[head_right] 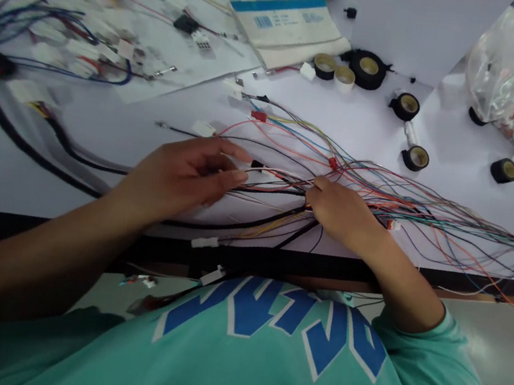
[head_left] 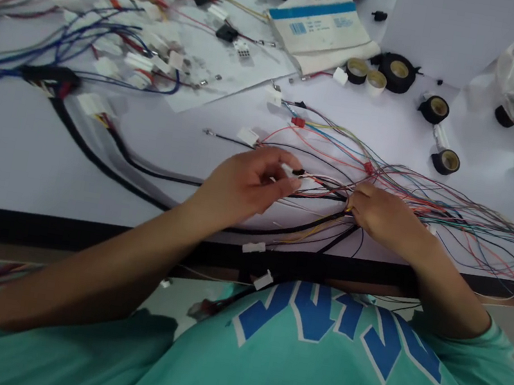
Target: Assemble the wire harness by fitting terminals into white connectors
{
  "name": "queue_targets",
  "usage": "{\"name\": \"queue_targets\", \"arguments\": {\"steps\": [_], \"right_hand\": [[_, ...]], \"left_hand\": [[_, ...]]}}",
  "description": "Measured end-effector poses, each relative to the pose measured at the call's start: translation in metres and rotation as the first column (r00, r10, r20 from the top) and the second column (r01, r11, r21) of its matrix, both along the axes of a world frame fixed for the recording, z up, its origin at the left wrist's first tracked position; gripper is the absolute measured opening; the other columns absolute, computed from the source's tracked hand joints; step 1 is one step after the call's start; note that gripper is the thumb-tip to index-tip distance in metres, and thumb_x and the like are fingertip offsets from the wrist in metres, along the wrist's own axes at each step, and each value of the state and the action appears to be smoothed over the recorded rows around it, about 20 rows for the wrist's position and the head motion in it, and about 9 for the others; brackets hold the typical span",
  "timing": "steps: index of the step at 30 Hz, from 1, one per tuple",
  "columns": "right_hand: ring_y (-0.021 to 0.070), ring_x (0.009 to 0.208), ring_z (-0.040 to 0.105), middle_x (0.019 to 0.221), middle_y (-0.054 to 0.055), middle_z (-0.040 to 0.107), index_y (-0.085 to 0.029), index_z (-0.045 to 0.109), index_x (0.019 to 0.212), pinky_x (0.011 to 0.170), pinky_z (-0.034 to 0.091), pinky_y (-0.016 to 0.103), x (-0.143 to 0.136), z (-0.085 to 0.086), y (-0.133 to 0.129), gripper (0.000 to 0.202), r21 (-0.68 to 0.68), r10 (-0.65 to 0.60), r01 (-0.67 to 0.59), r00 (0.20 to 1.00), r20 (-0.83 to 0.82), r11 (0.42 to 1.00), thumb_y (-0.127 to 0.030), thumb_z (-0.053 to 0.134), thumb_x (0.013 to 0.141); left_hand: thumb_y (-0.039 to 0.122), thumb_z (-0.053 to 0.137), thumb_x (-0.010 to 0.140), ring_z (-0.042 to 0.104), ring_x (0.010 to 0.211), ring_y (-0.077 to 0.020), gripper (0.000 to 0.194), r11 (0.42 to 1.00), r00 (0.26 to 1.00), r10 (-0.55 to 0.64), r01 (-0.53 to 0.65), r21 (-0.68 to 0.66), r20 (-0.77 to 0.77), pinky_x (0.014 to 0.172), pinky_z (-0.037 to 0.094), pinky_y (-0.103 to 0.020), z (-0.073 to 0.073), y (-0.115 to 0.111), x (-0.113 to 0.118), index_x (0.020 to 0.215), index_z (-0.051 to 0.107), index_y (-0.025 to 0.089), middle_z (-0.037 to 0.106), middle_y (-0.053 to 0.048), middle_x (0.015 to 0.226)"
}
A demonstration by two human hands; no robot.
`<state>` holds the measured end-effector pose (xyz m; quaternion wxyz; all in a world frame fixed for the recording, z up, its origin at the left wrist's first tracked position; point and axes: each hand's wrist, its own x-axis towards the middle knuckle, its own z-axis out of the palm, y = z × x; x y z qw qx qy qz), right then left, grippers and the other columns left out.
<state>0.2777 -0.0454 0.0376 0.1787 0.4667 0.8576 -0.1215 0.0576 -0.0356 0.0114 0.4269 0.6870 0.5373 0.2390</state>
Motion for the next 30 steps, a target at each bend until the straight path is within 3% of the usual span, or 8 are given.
{"name": "queue_targets", "arguments": {"steps": [3,7,10,14,19,23,26,30], "right_hand": [[0.0194,0.087,0.058,0.104,0.014,0.061,-0.01,0.062,0.098,0.066,0.037,0.027,0.003,-0.003,0.001,0.021,-0.01,-0.025,0.024,0.996,-0.08,1.0,-0.01,0.044,0.087],[0.0175,0.078,0.055,0.09,0.01,0.063,-0.013,0.06,0.088,0.067,0.038,0.026,0.015,-0.01,0.001,0.017,0.026,-0.037,0.046,0.957,-0.287,0.999,-0.008,0.045,0.081],[0.0153,0.072,0.053,0.079,0.006,0.061,-0.016,0.056,0.08,0.066,0.039,0.025,0.025,-0.017,0.001,0.014,0.08,0.025,0.015,0.878,-0.478,0.997,-0.009,0.044,0.08],[0.0113,0.064,0.05,0.069,0.001,0.058,-0.018,0.052,0.073,0.061,0.037,0.022,0.033,-0.024,0.004,0.013,0.096,0.024,0.051,0.757,-0.653,0.994,-0.008,0.045,0.074],[0.0074,0.054,0.049,0.061,-0.003,0.055,-0.018,0.053,0.072,0.052,0.036,0.019,0.037,-0.023,0.008,0.009,-0.166,-0.227,0.156,0.651,-0.724,0.974,-0.011,0.047,0.071],[0.0078,0.049,0.056,0.059,-0.005,0.055,-0.017,0.055,0.08,0.046,0.039,0.017,0.042,-0.022,0.015,0.008,-0.515,-0.508,0.152,0.537,-0.673,0.844,-0.019,0.051,0.074],[0.0071,0.05,0.058,0.064,-0.004,0.058,-0.016,0.057,0.08,0.047,0.041,0.017,0.046,-0.023,0.02,0.008,-0.602,-0.564,0.1,0.497,-0.66,0.792,-0.018,0.054,0.073],[0.0058,0.052,0.059,0.072,-0.002,0.061,-0.015,0.06,0.08,0.05,0.046,0.017,0.05,-0.02,0.023,0.008,-0.608,-0.574,0.104,0.483,-0.661,0.788,-0.018,0.054,0.076]], "left_hand": [[0.044,0.057,0.076,0.052,0.054,-0.0101,0.037,0.994,0.984,-0.109,0.106,0.028,0.139,0.052,0.043,-0.022,-0.002,0.003,-0.004,0.106,0.06,0.022,0.063,0.001,0.076],[0.048,0.052,0.081,0.06,0.096,-0.0187,0.035,0.902,0.926,-0.369,0.377,0.209,-0.076,0.083,0.049,-0.028,-0.005,0.001,-0.002,0.101,0.066,0.023,0.066,-0.005,0.101],[0.054,0.054,0.078,0.057,0.109,-0.0232,0.056,0.892,0.873,-0.374,0.431,0.134,-0.314,0.087,0.049,-0.031,-0.008,-0.005,0.005,0.127,0.052,0.025,0.061,-0.006,0.12],[0.043,0.051,0.082,0.065,0.096,-0.0227,0.066,0.926,0.803,-0.345,0.376,-0.035,-0.487,0.082,0.05,-0.032,-0.008,-0.01,0.014,0.141,0.031,0.024,0.067,-0.004,0.105],[0.044,0.048,0.082,0.066,0.09,-0.0247,0.064,0.91,0.778,-0.401,0.398,-0.116,-0.484,0.082,0.049,-0.035,-0.002,-0.006,0.011,0.14,0.032,0.021,0.069,-0.004,0.095],[0.048,0.044,0.083,0.065,0.088,-0.0235,0.062,0.903,0.807,-0.424,0.409,-0.13,-0.41,0.083,0.049,-0.035,0.001,-0.001,0.004,0.138,0.036,0.02,0.068,-0.005,0.096],[0.045,0.042,0.082,0.064,0.089,-0.0244,0.059,0.905,0.804,-0.421,0.404,-0.134,-0.42,0.086,0.048,-0.036,-0.001,0.0,0.001,0.136,0.04,0.02,0.067,-0.007,0.1],[0.04,0.043,0.081,0.063,0.097,-0.0264,0.054,0.91,0.789,-0.398,0.406,-0.09,-0.468,0.09,0.047,-0.037,-0.001,0.001,0.0,0.132,0.045,0.023,0.067,-0.007,0.105]]}}
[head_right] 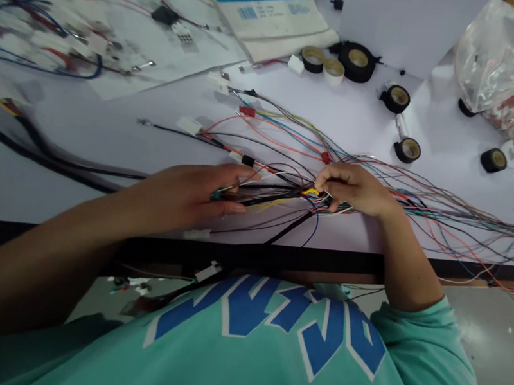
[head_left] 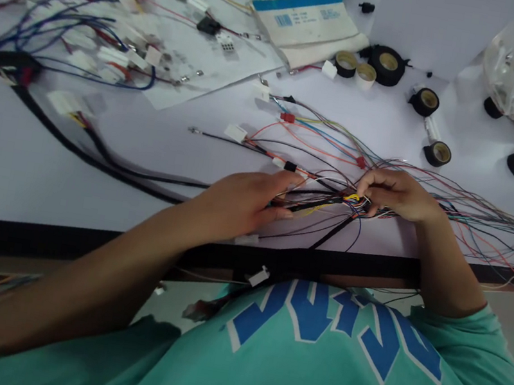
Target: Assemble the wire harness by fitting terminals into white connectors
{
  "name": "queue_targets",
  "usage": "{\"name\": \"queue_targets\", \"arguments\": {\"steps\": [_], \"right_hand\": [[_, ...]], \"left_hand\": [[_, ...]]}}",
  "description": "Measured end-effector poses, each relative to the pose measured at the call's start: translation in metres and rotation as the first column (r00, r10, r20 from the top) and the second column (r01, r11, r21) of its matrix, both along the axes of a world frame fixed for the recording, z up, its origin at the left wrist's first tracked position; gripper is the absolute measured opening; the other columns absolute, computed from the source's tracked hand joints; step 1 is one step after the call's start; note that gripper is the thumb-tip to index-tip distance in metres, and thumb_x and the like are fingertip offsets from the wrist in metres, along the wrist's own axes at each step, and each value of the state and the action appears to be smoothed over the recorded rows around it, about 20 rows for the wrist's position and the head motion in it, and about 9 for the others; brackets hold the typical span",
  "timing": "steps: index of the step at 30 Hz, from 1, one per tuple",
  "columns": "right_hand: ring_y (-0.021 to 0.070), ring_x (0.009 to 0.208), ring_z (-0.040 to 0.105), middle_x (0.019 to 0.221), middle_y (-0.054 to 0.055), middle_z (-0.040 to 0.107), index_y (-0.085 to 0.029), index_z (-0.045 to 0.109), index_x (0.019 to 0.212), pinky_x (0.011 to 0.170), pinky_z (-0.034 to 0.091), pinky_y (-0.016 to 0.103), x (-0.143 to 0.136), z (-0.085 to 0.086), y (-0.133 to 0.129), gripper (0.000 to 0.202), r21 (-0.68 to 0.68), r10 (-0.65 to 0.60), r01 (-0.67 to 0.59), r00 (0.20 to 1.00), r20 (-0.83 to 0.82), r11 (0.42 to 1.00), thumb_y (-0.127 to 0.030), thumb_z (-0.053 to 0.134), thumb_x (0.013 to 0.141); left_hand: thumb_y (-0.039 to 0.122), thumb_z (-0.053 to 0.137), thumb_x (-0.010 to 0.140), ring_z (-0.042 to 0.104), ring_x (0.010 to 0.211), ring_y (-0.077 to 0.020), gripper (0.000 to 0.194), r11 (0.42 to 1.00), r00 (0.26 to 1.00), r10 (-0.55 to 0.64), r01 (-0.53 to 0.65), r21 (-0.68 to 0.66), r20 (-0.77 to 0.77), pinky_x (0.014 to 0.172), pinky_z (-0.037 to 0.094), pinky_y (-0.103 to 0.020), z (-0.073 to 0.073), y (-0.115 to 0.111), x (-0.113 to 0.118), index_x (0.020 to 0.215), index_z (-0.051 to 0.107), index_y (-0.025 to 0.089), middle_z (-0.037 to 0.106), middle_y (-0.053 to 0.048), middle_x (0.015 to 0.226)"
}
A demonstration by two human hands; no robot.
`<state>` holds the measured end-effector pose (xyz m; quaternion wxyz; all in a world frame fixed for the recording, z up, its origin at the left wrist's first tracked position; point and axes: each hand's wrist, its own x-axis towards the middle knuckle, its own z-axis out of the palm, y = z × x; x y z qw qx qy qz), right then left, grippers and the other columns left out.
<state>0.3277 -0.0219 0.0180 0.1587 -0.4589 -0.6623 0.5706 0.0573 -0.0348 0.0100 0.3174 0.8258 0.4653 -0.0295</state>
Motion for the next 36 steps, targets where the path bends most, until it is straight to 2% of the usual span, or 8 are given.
{"name": "queue_targets", "arguments": {"steps": [5,10,16,21,26,31,34,36], "right_hand": [[0.0063,0.058,0.058,0.087,0.002,0.066,-0.015,0.065,0.092,0.052,0.046,0.019,-0.002,0.001,-0.002,0.021,0.206,0.076,-0.096,0.992,0.1,0.974,-0.024,0.047,0.085],[0.0144,0.089,0.063,0.094,0.006,0.07,-0.017,0.067,0.094,0.081,0.047,0.029,-0.007,-0.003,-0.001,0.025,0.51,0.18,-0.303,0.944,0.277,0.805,-0.023,0.043,0.089],[0.0157,0.093,0.061,0.099,0.007,0.068,-0.017,0.064,0.1,0.084,0.044,0.03,0.001,0.001,-0.004,0.025,0.498,0.195,-0.391,0.896,0.4,0.774,-0.015,0.044,0.085],[0.017,0.085,0.057,0.091,0.007,0.064,-0.017,0.062,0.086,0.076,0.041,0.028,-0.005,0.005,-0.013,0.013,0.501,0.117,-0.396,0.858,0.5,0.77,-0.017,0.048,0.085],[0.0161,0.078,0.054,0.084,0.007,0.062,-0.016,0.06,0.079,0.071,0.039,0.027,-0.007,0.011,-0.018,0.017,0.506,0.105,-0.422,0.835,0.54,0.753,-0.016,0.045,0.087],[0.0161,0.077,0.056,0.079,0.005,0.062,-0.018,0.061,0.079,0.072,0.041,0.028,0.002,0.016,-0.018,0.02,0.582,-0.004,-0.324,0.872,0.49,0.746,-0.015,0.043,0.085],[0.0175,0.08,0.058,0.084,0.006,0.066,-0.018,0.063,0.088,0.074,0.042,0.029,0.005,0.011,-0.016,0.02,0.615,-0.118,-0.237,0.869,0.48,0.752,-0.016,0.044,0.084],[0.0193,0.085,0.059,0.091,0.009,0.067,-0.017,0.063,0.092,0.077,0.043,0.031,0.006,0.005,-0.015,0.022,0.602,-0.127,-0.244,0.853,0.506,0.76,-0.017,0.043,0.085]], "left_hand": [[0.034,0.04,0.082,0.062,0.101,-0.0247,0.057,1.0,0.998,0.001,-0.002,-0.017,-0.059,0.093,0.045,-0.037,0.007,0.0,0.002,0.136,0.04,0.018,0.066,-0.008,0.107],[0.038,0.04,0.08,0.062,0.099,-0.027,0.062,1.0,0.995,-0.002,0.0,-0.02,-0.098,0.093,0.045,-0.04,0.011,0.001,0.004,0.138,0.038,0.018,0.067,-0.009,0.102],[0.038,0.04,0.078,0.062,0.098,-0.0295,0.062,1.0,0.993,-0.005,0.003,-0.015,-0.115,0.092,0.045,-0.041,0.012,0.001,0.002,0.138,0.04,0.02,0.067,-0.009,0.102],[0.038,0.039,0.079,0.063,0.096,-0.0295,0.064,0.999,0.985,-0.008,0.0,-0.05,-0.17,0.091,0.046,-0.042,0.014,0.001,0.002,0.14,0.036,0.018,0.067,-0.01,0.102],[0.038,0.04,0.081,0.063,0.096,-0.0301,0.062,0.999,0.977,-0.014,0.003,-0.054,-0.211,0.088,0.047,-0.042,0.014,0.001,0.002,0.139,0.035,0.017,0.066,-0.011,0.105],[0.042,0.039,0.084,0.062,0.099,-0.0285,0.051,1.0,0.996,0.009,-0.011,-0.022,-0.09,0.088,0.045,-0.039,0.008,0.002,-0.006,0.129,0.046,0.019,0.067,-0.01,0.109],[0.043,0.035,0.087,0.059,0.102,-0.0258,0.044,0.997,0.998,0.06,-0.06,0.041,-0.013,0.09,0.044,-0.037,0.006,0.003,-0.012,0.118,0.054,0.02,0.065,-0.008,0.115],[0.042,0.033,0.088,0.058,0.103,-0.0235,0.042,0.993,0.996,0.069,-0.074,0.096,0.047,0.092,0.042,-0.035,0.007,0.003,-0.015,0.114,0.057,0.02,0.066,-0.007,0.116]]}}
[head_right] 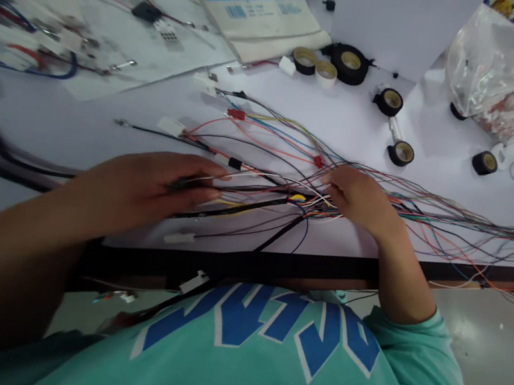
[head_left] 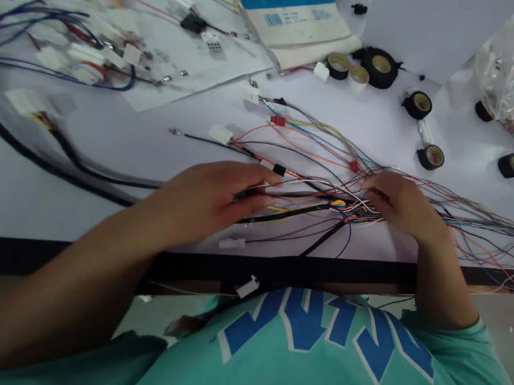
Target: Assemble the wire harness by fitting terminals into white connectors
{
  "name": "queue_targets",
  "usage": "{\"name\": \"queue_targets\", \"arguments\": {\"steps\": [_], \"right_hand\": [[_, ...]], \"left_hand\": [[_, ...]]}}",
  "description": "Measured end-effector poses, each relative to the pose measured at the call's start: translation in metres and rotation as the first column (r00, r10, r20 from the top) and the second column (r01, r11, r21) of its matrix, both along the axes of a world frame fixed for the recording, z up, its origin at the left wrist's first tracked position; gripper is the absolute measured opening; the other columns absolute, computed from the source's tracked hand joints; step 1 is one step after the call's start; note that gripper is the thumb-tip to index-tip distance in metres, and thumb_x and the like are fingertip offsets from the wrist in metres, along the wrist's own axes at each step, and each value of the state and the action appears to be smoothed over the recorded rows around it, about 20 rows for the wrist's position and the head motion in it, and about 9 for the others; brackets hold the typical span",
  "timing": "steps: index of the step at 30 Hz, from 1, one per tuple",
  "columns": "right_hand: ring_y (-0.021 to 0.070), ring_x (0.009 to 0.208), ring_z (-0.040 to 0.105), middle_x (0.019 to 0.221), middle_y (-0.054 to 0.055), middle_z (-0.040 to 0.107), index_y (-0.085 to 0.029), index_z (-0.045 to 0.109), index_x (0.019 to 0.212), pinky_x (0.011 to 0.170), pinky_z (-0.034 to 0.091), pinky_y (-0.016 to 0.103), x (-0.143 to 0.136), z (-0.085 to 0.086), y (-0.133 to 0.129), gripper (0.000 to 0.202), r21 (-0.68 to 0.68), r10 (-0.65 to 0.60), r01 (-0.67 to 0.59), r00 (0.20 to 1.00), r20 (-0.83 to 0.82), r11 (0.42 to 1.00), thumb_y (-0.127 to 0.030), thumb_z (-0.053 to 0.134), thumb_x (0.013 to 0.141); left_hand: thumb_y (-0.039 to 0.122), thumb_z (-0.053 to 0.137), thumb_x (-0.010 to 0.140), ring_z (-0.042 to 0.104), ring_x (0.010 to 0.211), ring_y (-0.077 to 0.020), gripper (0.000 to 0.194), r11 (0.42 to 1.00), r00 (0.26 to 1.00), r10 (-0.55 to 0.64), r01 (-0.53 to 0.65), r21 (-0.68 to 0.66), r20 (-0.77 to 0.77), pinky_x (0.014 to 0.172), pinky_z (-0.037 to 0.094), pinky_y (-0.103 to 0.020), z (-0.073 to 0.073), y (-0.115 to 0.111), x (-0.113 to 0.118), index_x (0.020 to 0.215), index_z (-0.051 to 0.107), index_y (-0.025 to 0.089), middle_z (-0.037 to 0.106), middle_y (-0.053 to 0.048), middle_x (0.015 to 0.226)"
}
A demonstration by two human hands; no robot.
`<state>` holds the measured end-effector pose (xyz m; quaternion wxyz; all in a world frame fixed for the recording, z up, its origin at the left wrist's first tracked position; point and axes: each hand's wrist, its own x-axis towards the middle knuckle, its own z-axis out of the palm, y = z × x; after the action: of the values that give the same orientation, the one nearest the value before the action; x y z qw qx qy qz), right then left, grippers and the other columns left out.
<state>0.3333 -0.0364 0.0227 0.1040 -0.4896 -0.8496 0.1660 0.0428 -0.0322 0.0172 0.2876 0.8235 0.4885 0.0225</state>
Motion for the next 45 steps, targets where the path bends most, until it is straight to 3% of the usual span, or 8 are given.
{"name": "queue_targets", "arguments": {"steps": [7,11,15,21,26,32,41,45], "right_hand": [[0.0225,0.1,0.058,0.107,0.012,0.065,-0.016,0.061,0.104,0.084,0.043,0.036,-0.009,-0.008,0.0,0.029,0.109,0.0,0.001,1.0,-0.011,0.994,-0.015,0.044,0.081],[0.023,0.111,0.054,0.116,0.01,0.063,-0.019,0.062,0.105,0.093,0.037,0.04,-0.016,-0.005,0.001,0.031,0.125,0.101,-0.098,0.995,-0.021,0.987,-0.013,0.046,0.08],[0.0159,0.077,0.061,0.077,0.002,0.068,-0.021,0.065,0.085,0.082,0.04,0.034,-0.006,0.012,0.002,0.02,-0.003,0.184,-0.185,0.977,-0.104,0.983,-0.018,0.046,0.085],[0.0113,0.063,0.058,0.071,0.0,0.067,-0.021,0.067,0.08,0.06,0.041,0.024,0.02,0.031,0.001,0.023,-0.436,0.153,-0.193,0.98,-0.124,0.879,-0.034,0.051,0.086],[0.0139,0.069,0.057,0.076,0.002,0.067,-0.018,0.067,0.081,0.065,0.039,0.026,-0.001,0.014,-0.003,0.02,-0.153,-0.106,0.105,0.994,0.003,0.983,-0.023,0.049,0.085],[0.02,0.089,0.058,0.096,0.011,0.066,-0.015,0.067,0.094,0.074,0.039,0.029,-0.04,-0.001,-0.005,0.022,-0.128,0.154,-0.139,0.982,0.107,0.982,-0.023,0.047,0.09],[0.0154,0.075,0.05,0.08,0.006,0.059,-0.016,0.06,0.08,0.067,0.036,0.025,-0.034,0.0,-0.005,0.016,-0.121,0.161,-0.157,0.987,0.023,0.98,-0.012,0.044,0.083],[0.0135,0.066,0.045,0.071,0.004,0.056,-0.017,0.055,0.071,0.061,0.033,0.025,-0.035,0.001,-0.009,0.014,-0.106,0.098,-0.099,0.995,-0.013,0.989,-0.008,0.044,0.07]], "left_hand": [[0.038,0.033,0.092,0.059,0.097,-0.0189,0.04,0.982,0.986,-0.037,0.005,0.187,0.166,0.092,0.041,-0.031,0.017,-0.011,-0.003,0.101,0.065,0.015,0.07,-0.008,0.099],[0.038,0.034,0.091,0.06,0.084,-0.0164,0.037,0.991,0.962,-0.077,0.045,0.125,0.26,0.082,0.044,-0.029,0.023,-0.016,-0.003,0.095,0.067,0.022,0.069,-0.005,0.087],[0.035,0.035,0.089,0.061,0.08,-0.015,0.035,0.985,0.955,-0.158,0.17,-0.025,0.251,0.077,0.045,-0.026,0.02,-0.015,-0.005,0.094,0.068,0.024,0.069,-0.003,0.086],[0.03,0.033,0.09,0.063,0.088,-0.0173,0.037,0.931,0.956,-0.284,0.294,-0.214,0.077,0.084,0.044,-0.027,0.01,-0.008,-0.007,0.099,0.069,0.024,0.072,-0.003,0.1],[0.025,0.034,0.089,0.063,0.089,-0.0177,0.037,0.916,0.949,-0.313,0.31,-0.254,0.03,0.086,0.044,-0.028,0.008,-0.007,-0.006,0.101,0.068,0.025,0.071,-0.002,0.102],[0.021,0.032,0.09,0.063,0.091,-0.0172,0.036,0.903,0.935,-0.354,0.341,-0.261,-0.002,0.083,0.044,-0.026,0.012,-0.008,-0.006,0.095,0.068,0.024,0.071,-0.002,0.102],[0.033,0.035,0.091,0.066,0.078,-0.0229,0.035,0.954,0.942,-0.267,0.23,-0.191,-0.203,0.066,0.045,-0.029,0.014,-0.012,0.007,0.116,0.054,0.019,0.071,-0.009,0.094],[0.026,0.029,0.09,0.067,0.076,-0.0245,0.035,0.942,0.896,-0.332,0.3,-0.149,-0.294,0.063,0.043,-0.03,0.017,-0.012,0.016,0.103,0.062,0.022,0.071,-0.007,0.083]]}}
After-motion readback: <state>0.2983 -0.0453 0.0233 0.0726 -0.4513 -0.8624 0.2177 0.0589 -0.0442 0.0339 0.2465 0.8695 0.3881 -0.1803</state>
